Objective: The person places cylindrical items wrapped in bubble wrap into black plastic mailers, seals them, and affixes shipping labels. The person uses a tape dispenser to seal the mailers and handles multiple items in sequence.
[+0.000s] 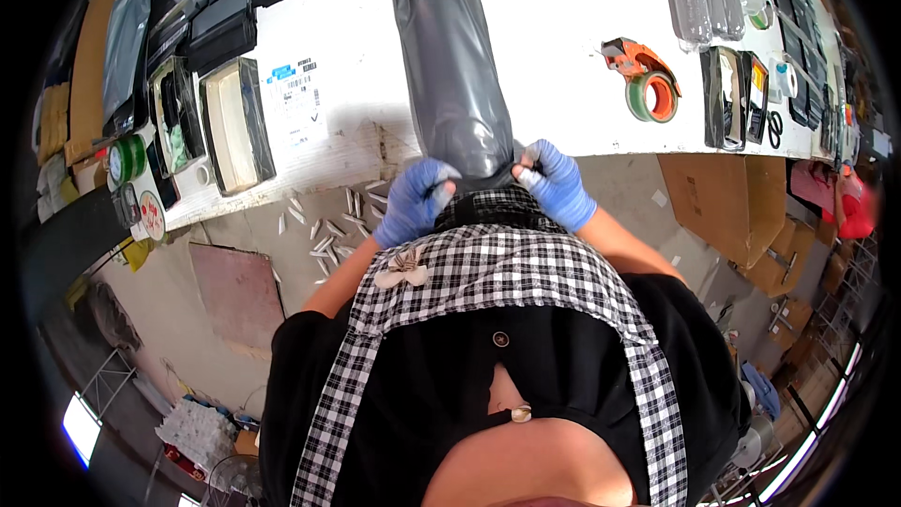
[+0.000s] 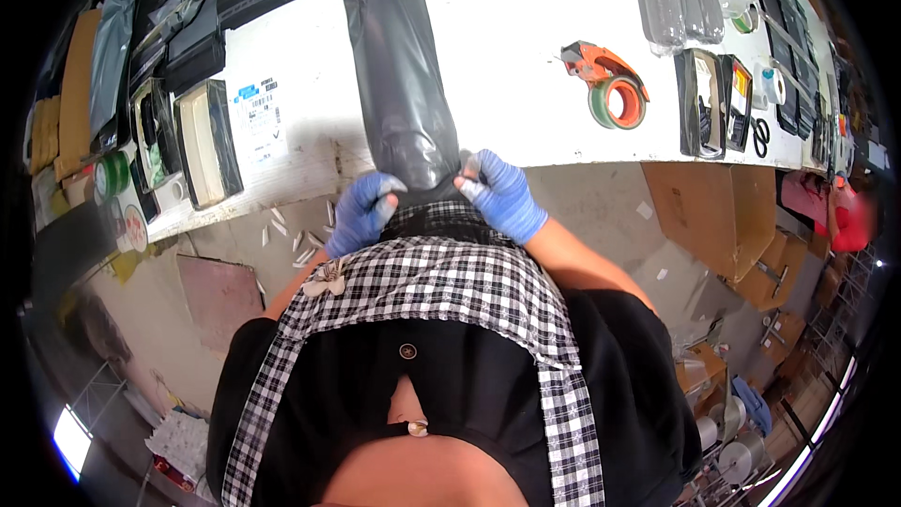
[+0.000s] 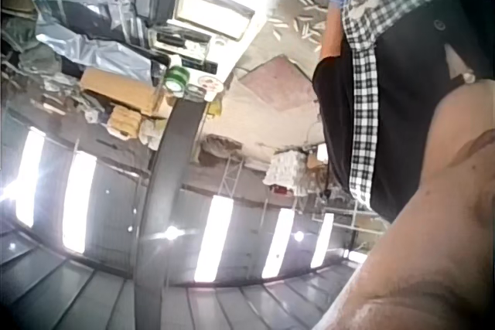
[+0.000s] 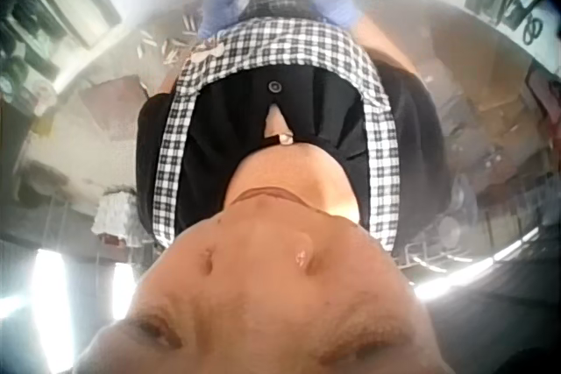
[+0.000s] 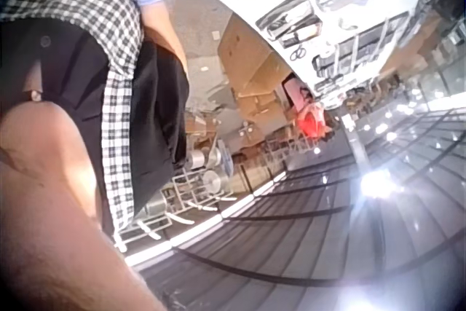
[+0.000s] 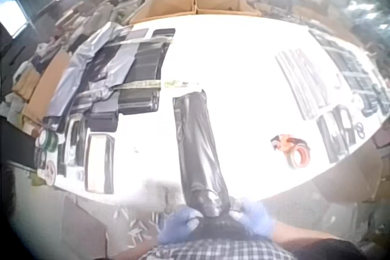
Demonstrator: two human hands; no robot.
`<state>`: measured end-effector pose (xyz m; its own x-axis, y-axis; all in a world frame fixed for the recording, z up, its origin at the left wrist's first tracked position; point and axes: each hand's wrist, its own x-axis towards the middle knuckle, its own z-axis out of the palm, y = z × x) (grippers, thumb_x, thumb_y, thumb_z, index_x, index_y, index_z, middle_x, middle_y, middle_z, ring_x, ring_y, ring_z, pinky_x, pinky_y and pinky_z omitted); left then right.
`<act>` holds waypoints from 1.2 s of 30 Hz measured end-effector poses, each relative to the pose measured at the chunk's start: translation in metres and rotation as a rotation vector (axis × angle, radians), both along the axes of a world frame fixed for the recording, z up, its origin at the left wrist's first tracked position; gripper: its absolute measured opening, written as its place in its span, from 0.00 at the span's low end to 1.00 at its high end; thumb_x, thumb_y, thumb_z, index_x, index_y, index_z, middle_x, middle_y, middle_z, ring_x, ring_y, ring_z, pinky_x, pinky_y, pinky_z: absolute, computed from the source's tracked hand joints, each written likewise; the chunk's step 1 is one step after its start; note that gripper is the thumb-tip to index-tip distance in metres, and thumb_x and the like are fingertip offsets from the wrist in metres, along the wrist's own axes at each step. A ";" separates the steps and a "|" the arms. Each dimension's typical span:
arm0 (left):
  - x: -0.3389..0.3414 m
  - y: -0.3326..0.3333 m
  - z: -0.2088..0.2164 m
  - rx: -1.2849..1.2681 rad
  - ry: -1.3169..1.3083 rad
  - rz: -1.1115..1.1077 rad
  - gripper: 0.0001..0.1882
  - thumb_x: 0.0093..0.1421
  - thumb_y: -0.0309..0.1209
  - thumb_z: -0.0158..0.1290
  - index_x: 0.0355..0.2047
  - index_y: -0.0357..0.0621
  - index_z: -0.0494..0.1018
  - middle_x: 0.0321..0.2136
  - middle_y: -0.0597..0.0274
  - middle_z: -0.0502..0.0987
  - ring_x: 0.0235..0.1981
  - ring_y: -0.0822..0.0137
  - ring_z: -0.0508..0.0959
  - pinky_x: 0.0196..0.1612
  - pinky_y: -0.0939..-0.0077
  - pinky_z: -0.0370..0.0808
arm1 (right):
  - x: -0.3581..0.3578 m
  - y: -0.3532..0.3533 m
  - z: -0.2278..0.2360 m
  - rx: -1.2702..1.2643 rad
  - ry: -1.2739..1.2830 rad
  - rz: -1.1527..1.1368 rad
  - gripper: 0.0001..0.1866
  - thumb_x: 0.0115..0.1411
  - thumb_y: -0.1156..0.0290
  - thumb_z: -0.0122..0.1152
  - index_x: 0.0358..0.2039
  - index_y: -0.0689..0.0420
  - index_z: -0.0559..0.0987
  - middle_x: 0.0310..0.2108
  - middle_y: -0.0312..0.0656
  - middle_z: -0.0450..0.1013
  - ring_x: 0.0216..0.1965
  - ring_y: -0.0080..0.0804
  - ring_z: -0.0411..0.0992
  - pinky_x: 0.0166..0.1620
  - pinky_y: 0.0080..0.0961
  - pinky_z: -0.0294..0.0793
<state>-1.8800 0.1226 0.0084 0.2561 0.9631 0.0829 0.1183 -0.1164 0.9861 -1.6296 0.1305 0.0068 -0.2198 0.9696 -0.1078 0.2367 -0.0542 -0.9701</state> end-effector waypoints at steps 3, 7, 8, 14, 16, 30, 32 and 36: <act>0.009 -0.045 -0.024 -0.342 -0.130 0.137 0.10 0.59 0.33 0.60 0.34 0.39 0.75 0.29 0.67 0.74 0.30 0.73 0.73 0.36 0.77 0.70 | 0.001 -0.038 -0.013 -0.262 0.112 -0.165 0.10 0.59 0.71 0.64 0.26 0.57 0.70 0.21 0.29 0.64 0.24 0.15 0.60 0.29 0.18 0.66; 0.023 -0.065 -0.030 -1.004 -0.307 0.296 0.19 0.57 0.40 0.62 0.40 0.35 0.75 0.31 0.65 0.77 0.29 0.75 0.77 0.35 0.84 0.74 | 0.005 -0.060 -0.030 -0.600 0.094 -0.139 0.11 0.60 0.66 0.64 0.28 0.57 0.73 0.22 0.30 0.65 0.25 0.16 0.61 0.29 0.18 0.66; 0.024 -0.064 -0.030 -1.011 -0.266 0.286 0.22 0.56 0.41 0.63 0.40 0.33 0.75 0.32 0.63 0.78 0.29 0.74 0.78 0.34 0.82 0.74 | 0.005 -0.059 -0.030 -0.694 0.110 -0.160 0.11 0.60 0.65 0.64 0.28 0.57 0.73 0.22 0.30 0.66 0.25 0.17 0.61 0.29 0.18 0.66; 0.018 -0.049 -0.030 -0.852 0.247 0.125 0.26 0.54 0.44 0.63 0.40 0.30 0.74 0.30 0.59 0.78 0.30 0.72 0.78 0.30 0.78 0.74 | 0.010 -0.051 -0.028 -0.905 0.323 -0.117 0.12 0.59 0.64 0.66 0.33 0.60 0.75 0.27 0.35 0.72 0.26 0.19 0.68 0.29 0.16 0.70; 0.015 -0.050 -0.034 -0.538 0.599 0.116 0.28 0.53 0.46 0.64 0.41 0.32 0.72 0.29 0.59 0.77 0.33 0.69 0.78 0.27 0.78 0.74 | 0.012 -0.049 -0.035 -0.948 0.373 -0.191 0.15 0.56 0.69 0.68 0.39 0.62 0.75 0.30 0.37 0.73 0.27 0.21 0.71 0.30 0.15 0.74; 0.006 -0.024 -0.025 -0.506 0.168 -0.205 0.24 0.60 0.44 0.55 0.49 0.40 0.70 0.42 0.52 0.75 0.40 0.57 0.77 0.41 0.64 0.76 | 0.017 -0.022 -0.033 -1.056 0.722 -0.208 0.08 0.63 0.73 0.56 0.41 0.61 0.72 0.33 0.40 0.74 0.28 0.25 0.74 0.25 0.15 0.74; -0.012 -0.007 0.006 -0.287 0.771 -0.181 0.22 0.57 0.39 0.57 0.48 0.38 0.71 0.42 0.48 0.75 0.37 0.53 0.78 0.39 0.62 0.76 | 0.022 -0.018 -0.024 -0.918 0.364 -0.225 0.07 0.62 0.72 0.58 0.37 0.61 0.73 0.31 0.41 0.75 0.25 0.24 0.73 0.24 0.16 0.72; -0.077 0.021 0.021 0.201 1.109 0.428 0.30 0.56 0.44 0.57 0.51 0.33 0.69 0.49 0.40 0.72 0.47 0.44 0.73 0.49 0.57 0.72 | 0.045 -0.016 -0.025 -0.617 0.012 -0.231 0.07 0.62 0.68 0.61 0.33 0.58 0.76 0.23 0.36 0.75 0.20 0.19 0.70 0.23 0.15 0.66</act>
<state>-1.9566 0.1437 0.0298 -0.0541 0.9826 0.1778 0.9562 -0.0003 0.2928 -1.5844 0.1148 -0.0181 -0.0184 0.7529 -0.6579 0.1415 -0.6494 -0.7471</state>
